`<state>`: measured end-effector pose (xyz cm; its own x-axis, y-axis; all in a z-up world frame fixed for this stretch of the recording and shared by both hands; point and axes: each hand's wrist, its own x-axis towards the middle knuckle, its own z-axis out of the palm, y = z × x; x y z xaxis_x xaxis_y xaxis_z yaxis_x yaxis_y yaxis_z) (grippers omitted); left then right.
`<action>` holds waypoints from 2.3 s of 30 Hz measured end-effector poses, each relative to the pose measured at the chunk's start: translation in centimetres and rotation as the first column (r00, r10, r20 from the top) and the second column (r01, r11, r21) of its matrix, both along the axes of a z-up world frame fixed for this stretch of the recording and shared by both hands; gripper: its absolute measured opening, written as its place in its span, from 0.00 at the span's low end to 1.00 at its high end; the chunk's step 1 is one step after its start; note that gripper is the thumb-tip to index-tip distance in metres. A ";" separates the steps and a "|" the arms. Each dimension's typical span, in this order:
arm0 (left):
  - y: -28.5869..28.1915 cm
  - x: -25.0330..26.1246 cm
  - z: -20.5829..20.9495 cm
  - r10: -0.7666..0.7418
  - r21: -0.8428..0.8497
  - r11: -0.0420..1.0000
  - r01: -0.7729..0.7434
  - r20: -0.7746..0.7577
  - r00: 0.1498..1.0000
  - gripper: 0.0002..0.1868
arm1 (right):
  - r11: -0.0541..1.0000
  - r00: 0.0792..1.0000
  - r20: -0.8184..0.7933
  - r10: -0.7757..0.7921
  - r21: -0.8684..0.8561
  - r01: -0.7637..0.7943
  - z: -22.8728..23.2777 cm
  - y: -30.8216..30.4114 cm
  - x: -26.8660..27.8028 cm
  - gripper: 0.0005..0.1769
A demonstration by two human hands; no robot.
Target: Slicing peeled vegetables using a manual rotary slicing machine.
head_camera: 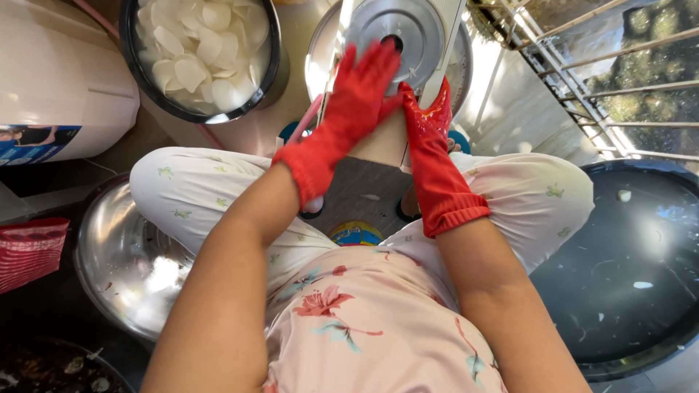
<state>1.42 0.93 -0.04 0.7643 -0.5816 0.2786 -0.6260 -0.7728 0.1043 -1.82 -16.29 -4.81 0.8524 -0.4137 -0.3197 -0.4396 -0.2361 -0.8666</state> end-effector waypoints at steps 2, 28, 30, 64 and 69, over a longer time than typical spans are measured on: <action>-0.5 4.7 -0.3 0.162 0.023 0.987 -0.161 -0.041 0.986 0.32 | 1.000 1.000 0.004 0.000 0.016 0.000 1.7 0.3 -0.4 0.57; -0.4 0.5 1.1 0.091 -0.072 0.993 -0.093 -0.030 0.995 0.26 | 1.000 0.996 0.094 0.009 -0.001 -0.009 2.8 0.5 -0.1 0.47; 1.5 -3.6 1.4 -0.036 0.059 0.997 0.042 -0.100 0.994 0.31 | 0.999 0.994 0.113 0.015 0.028 -0.019 2.6 0.8 0.0 0.46; -1.5 4.6 1.2 0.286 0.116 0.956 -0.269 -0.174 0.942 0.30 | 1.000 0.998 -0.054 0.013 0.020 -0.012 1.1 0.3 -0.3 0.60; 0.8 -2.7 3.3 0.100 0.233 0.971 -0.048 -0.219 0.971 0.32 | 0.999 0.999 0.049 0.017 0.032 -0.019 0.4 0.3 -0.3 0.55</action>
